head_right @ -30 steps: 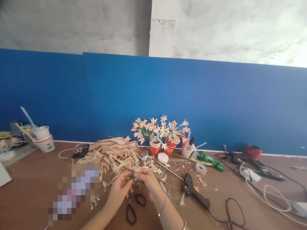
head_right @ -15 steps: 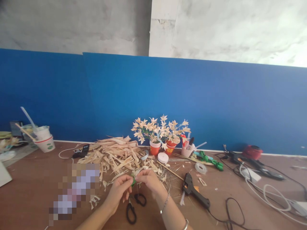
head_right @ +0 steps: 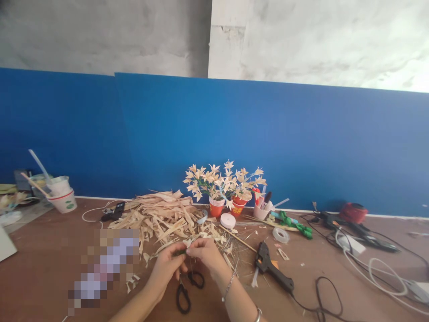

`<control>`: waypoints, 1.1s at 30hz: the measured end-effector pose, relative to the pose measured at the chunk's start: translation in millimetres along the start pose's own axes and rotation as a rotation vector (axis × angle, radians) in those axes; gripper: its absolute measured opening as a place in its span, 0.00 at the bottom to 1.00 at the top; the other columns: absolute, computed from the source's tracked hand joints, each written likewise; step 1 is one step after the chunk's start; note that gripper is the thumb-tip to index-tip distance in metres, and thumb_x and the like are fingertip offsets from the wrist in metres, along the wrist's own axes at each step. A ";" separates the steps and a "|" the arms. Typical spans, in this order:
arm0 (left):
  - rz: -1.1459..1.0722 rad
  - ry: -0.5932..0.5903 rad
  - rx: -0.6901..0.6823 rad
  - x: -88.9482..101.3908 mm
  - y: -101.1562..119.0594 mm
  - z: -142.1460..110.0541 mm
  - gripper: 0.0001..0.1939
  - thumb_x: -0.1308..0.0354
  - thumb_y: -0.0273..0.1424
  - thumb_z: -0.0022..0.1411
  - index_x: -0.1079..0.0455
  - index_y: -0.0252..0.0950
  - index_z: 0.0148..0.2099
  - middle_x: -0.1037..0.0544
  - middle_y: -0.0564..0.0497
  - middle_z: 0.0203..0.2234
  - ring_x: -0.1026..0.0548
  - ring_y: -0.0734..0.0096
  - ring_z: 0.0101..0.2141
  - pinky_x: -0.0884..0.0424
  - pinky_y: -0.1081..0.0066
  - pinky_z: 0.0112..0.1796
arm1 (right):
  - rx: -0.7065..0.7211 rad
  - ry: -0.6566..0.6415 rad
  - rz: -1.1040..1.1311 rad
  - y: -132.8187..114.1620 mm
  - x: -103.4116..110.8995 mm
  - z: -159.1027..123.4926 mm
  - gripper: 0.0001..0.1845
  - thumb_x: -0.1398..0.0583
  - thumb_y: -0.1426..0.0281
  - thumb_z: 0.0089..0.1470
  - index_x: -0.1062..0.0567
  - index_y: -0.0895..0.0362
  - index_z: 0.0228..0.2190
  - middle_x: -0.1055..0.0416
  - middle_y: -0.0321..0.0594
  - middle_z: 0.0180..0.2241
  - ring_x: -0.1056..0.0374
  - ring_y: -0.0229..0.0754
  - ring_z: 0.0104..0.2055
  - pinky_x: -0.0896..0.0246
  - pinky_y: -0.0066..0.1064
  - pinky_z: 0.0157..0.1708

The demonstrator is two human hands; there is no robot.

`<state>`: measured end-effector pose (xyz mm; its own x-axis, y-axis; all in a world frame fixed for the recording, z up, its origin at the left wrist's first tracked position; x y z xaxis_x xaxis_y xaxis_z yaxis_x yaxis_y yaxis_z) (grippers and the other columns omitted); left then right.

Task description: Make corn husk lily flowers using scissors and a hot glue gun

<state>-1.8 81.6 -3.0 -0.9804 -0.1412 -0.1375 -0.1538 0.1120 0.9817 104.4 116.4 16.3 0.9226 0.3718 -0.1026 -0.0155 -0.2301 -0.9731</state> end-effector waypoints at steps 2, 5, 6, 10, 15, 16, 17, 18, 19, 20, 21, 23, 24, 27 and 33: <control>-0.027 0.024 -0.033 2.9 3.2 -1.8 0.26 0.42 0.28 0.46 0.37 0.32 0.51 0.24 0.49 0.24 0.26 0.72 0.19 0.44 0.82 0.11 | -0.011 0.000 0.005 2.5 -0.9 0.1 0.08 0.35 0.69 0.30 0.30 0.60 0.15 0.37 0.31 0.13 0.46 0.30 0.17 0.56 0.26 0.20; -0.076 0.023 -0.059 3.0 7.2 -5.0 0.35 0.41 0.29 0.47 0.46 0.37 0.58 0.25 0.46 0.34 0.27 0.75 0.18 0.46 0.81 0.10 | -0.014 0.012 0.018 4.3 -0.5 -0.1 0.09 0.35 0.70 0.31 0.30 0.60 0.16 0.36 0.31 0.13 0.45 0.31 0.17 0.55 0.26 0.21; -0.110 0.011 -0.061 1.6 8.0 -5.7 0.36 0.41 0.30 0.47 0.48 0.37 0.58 0.26 0.46 0.34 0.28 0.76 0.17 0.44 0.81 0.10 | -0.009 0.012 0.029 3.9 -0.9 -0.3 0.09 0.35 0.70 0.31 0.30 0.60 0.16 0.36 0.31 0.14 0.44 0.31 0.17 0.54 0.26 0.21; -0.223 -0.029 -0.067 -3.3 10.0 -6.4 0.30 0.41 0.29 0.47 0.45 0.35 0.53 0.28 0.52 0.28 0.27 0.75 0.19 0.38 0.79 0.15 | 0.007 0.006 0.070 1.8 -3.1 -2.1 0.09 0.35 0.70 0.30 0.30 0.60 0.15 0.36 0.30 0.13 0.44 0.31 0.18 0.53 0.26 0.22; -0.225 -0.062 -0.012 -6.7 6.3 -4.7 0.16 0.39 0.30 0.46 0.35 0.33 0.39 0.27 0.54 0.22 0.29 0.77 0.19 0.36 0.79 0.18 | -0.015 -0.021 0.115 3.7 -6.2 -3.0 0.10 0.34 0.71 0.28 0.30 0.60 0.14 0.37 0.30 0.13 0.44 0.31 0.19 0.52 0.26 0.23; -0.239 -0.061 0.012 -6.6 4.7 -4.7 0.15 0.38 0.30 0.45 0.35 0.32 0.37 0.26 0.54 0.22 0.29 0.77 0.19 0.35 0.79 0.20 | -0.027 -0.025 0.124 5.0 -6.2 -2.9 0.10 0.33 0.70 0.28 0.30 0.60 0.15 0.37 0.29 0.13 0.44 0.31 0.18 0.52 0.26 0.22; -0.257 -0.061 0.039 -6.5 2.9 -4.8 0.15 0.37 0.29 0.44 0.34 0.32 0.37 0.26 0.53 0.21 0.28 0.77 0.20 0.34 0.79 0.21 | -0.037 -0.029 0.131 6.3 -6.2 -2.6 0.11 0.33 0.70 0.28 0.30 0.59 0.15 0.37 0.29 0.14 0.44 0.31 0.18 0.51 0.26 0.22; -0.276 -0.063 0.067 -6.6 1.1 -5.1 0.15 0.36 0.29 0.44 0.33 0.32 0.36 0.25 0.53 0.21 0.27 0.77 0.21 0.33 0.78 0.23 | -0.042 -0.036 0.138 7.0 -6.1 -2.3 0.11 0.33 0.70 0.28 0.30 0.59 0.16 0.37 0.29 0.14 0.44 0.31 0.18 0.51 0.26 0.22; -0.293 -0.068 0.093 -6.9 -0.6 -5.6 0.15 0.35 0.29 0.43 0.32 0.31 0.35 0.25 0.52 0.21 0.27 0.76 0.22 0.32 0.78 0.24 | -0.039 -0.047 0.139 7.2 -6.3 -2.0 0.12 0.32 0.69 0.28 0.30 0.60 0.16 0.36 0.30 0.15 0.43 0.31 0.19 0.50 0.26 0.23; -0.306 -0.077 0.114 -7.6 -1.9 -6.1 0.14 0.35 0.29 0.43 0.32 0.31 0.33 0.24 0.52 0.21 0.27 0.76 0.22 0.32 0.78 0.26 | -0.031 -0.060 0.137 6.8 -6.6 -1.6 0.12 0.32 0.69 0.29 0.30 0.60 0.17 0.35 0.30 0.15 0.42 0.31 0.19 0.50 0.26 0.23; -0.315 -0.086 0.127 -8.1 -2.5 -6.4 0.13 0.34 0.29 0.43 0.31 0.31 0.32 0.24 0.51 0.21 0.27 0.76 0.23 0.32 0.78 0.26 | -0.019 -0.068 0.134 6.1 -6.4 -1.1 0.12 0.32 0.68 0.29 0.30 0.60 0.17 0.34 0.31 0.16 0.42 0.31 0.19 0.49 0.25 0.23; -0.333 -0.086 0.126 -7.5 -2.3 -6.3 0.12 0.33 0.30 0.42 0.30 0.30 0.30 0.25 0.52 0.21 0.27 0.78 0.23 0.32 0.78 0.27 | 0.004 -0.071 0.116 4.7 -5.0 -0.3 0.13 0.32 0.68 0.30 0.30 0.60 0.18 0.34 0.31 0.17 0.42 0.30 0.19 0.51 0.24 0.22; -0.347 -0.078 0.116 -6.4 -1.7 -5.8 0.12 0.33 0.30 0.42 0.30 0.30 0.29 0.25 0.52 0.20 0.28 0.78 0.22 0.32 0.79 0.27 | 0.010 -0.071 0.105 4.2 -4.3 0.0 0.13 0.32 0.68 0.31 0.30 0.60 0.18 0.34 0.31 0.17 0.43 0.30 0.19 0.52 0.23 0.21; -0.385 -0.037 0.076 -1.6 1.1 -4.1 0.11 0.33 0.31 0.42 0.30 0.31 0.28 0.26 0.54 0.21 0.29 0.79 0.22 0.33 0.79 0.25 | -0.007 -0.074 0.064 4.3 -3.8 -0.8 0.13 0.32 0.67 0.33 0.29 0.60 0.20 0.34 0.31 0.17 0.43 0.30 0.19 0.54 0.23 0.20; -0.389 -0.041 0.010 -0.4 8.8 -3.0 0.09 0.35 0.30 0.45 0.31 0.32 0.27 0.28 0.54 0.19 0.30 0.78 0.21 0.40 0.80 0.20 | -0.106 -0.204 0.032 6.4 -17.0 -9.4 0.13 0.34 0.63 0.36 0.26 0.61 0.19 0.31 0.34 0.19 0.46 0.28 0.18 0.59 0.23 0.19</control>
<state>-2.4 79.7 6.0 -0.8524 -0.1361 -0.5048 -0.5164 0.0678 0.8537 92.3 100.2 13.7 0.8252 0.5345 -0.1828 0.0073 -0.3336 -0.9427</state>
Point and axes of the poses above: each hand's wrist, its own z-axis towards the middle knuckle, its own x-axis out of the back of the hand, y = z × x, the point moved 9 cm from there along z, towards the middle knuckle
